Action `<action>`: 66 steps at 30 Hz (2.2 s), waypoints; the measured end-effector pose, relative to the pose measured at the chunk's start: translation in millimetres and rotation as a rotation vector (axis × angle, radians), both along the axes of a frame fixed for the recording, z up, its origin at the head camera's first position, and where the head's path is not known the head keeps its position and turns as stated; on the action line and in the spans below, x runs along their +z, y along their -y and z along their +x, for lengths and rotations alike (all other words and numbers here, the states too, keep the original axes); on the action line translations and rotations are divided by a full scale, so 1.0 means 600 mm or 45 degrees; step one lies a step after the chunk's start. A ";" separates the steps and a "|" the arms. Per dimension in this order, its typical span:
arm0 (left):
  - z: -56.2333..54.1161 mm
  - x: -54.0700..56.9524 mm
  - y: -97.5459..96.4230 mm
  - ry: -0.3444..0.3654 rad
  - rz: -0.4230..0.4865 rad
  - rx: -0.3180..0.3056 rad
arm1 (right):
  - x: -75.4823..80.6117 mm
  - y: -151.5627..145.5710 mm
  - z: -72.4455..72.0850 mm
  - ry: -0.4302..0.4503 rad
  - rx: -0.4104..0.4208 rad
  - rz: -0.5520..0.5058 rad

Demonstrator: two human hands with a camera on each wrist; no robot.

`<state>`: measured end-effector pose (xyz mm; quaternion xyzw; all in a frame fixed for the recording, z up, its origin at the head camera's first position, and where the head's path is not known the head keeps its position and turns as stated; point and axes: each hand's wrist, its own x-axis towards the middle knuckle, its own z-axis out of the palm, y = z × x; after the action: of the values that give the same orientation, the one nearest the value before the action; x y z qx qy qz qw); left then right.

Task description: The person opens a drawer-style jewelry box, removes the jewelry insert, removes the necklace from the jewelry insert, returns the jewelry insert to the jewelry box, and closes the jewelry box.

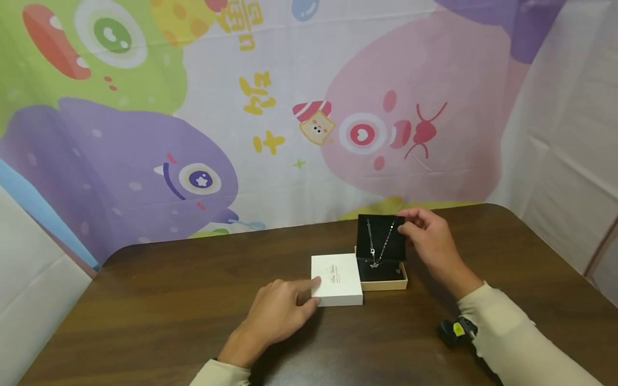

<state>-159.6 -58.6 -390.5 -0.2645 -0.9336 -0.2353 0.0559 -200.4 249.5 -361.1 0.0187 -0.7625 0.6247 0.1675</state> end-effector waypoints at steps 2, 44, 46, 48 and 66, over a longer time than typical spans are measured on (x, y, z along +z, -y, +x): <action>0.000 0.000 0.001 -0.005 0.005 -0.002 | 0.002 0.002 0.001 0.006 0.002 -0.009; -0.003 0.002 0.001 -0.017 0.016 -0.003 | 0.052 0.027 0.025 -0.158 0.105 -0.105; -0.005 0.004 0.000 -0.033 0.015 -0.006 | 0.056 0.028 0.027 -0.172 0.121 -0.120; -0.005 0.004 0.000 -0.021 0.013 -0.004 | 0.058 0.029 0.029 -0.171 0.136 -0.125; -0.004 -0.005 0.005 0.016 0.069 0.003 | 0.070 0.052 0.054 -0.206 0.265 -0.148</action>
<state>-161.8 -61.7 -393.4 -0.2604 -0.9275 -0.2619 0.0574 -167.8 218.2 -319.0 0.1382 -0.7031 0.6781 0.1636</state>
